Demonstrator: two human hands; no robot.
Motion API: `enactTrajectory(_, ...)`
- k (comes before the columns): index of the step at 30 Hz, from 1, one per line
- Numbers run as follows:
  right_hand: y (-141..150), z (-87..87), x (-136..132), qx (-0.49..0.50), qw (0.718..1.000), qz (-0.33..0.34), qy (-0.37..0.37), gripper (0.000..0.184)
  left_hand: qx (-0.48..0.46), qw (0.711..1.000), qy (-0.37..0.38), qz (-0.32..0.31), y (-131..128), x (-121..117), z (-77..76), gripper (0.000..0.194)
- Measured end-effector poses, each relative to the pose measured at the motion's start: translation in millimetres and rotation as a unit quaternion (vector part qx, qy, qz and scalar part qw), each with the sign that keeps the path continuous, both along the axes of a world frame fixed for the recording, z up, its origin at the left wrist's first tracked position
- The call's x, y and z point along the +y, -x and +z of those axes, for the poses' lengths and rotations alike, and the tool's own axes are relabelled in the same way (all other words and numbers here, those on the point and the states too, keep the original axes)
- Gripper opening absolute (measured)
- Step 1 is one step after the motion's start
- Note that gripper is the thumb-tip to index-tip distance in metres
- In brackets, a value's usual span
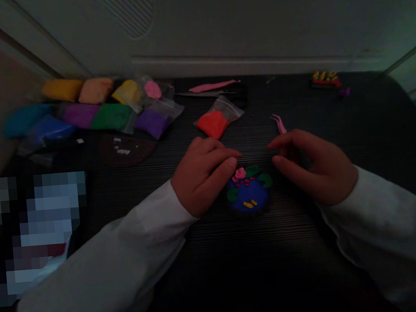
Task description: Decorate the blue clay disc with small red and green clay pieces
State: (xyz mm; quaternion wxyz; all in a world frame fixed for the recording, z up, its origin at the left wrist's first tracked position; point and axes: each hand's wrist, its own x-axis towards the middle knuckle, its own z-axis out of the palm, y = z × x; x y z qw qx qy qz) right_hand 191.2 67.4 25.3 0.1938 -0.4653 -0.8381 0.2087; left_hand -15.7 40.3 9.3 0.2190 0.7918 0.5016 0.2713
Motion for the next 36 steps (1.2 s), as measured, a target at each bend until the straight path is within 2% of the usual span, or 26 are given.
enactTrajectory(4,-2.6,-3.2,3.7,0.024,0.998,-0.039,-0.031,0.019,-0.011,1.0,0.014,-0.008,0.5,-0.6,0.1,0.038)
enactTrajectory(11,-14.6,-21.8,24.1,0.087,0.972,-0.181,-0.123,0.017,0.012,0.998,0.053,-0.009,-0.4,-9.4,1.6,0.07)
enactTrajectory(14,-19.5,-32.8,35.0,0.12,0.962,-0.219,-0.115,0.018,0.022,0.998,0.054,0.013,0.1,-18.5,-0.2,0.076)
enactTrajectory(19,-21.8,-43.2,47.8,0.182,0.948,-0.247,-0.087,0.018,0.076,0.995,0.035,0.06,1.5,-46.4,-3.4,0.099)
enactTrajectory(25,-22.0,-47.7,55.6,0.233,0.928,-0.281,-0.076,0.017,0.136,0.985,0.007,0.104,-3.6,-69.5,-9.8,0.098)
enactTrajectory(36,-24.0,-48.8,57.8,0.254,0.922,-0.283,-0.066,0.019,0.125,0.983,-0.017,0.135,-14.2,-69.0,-13.7,0.098)
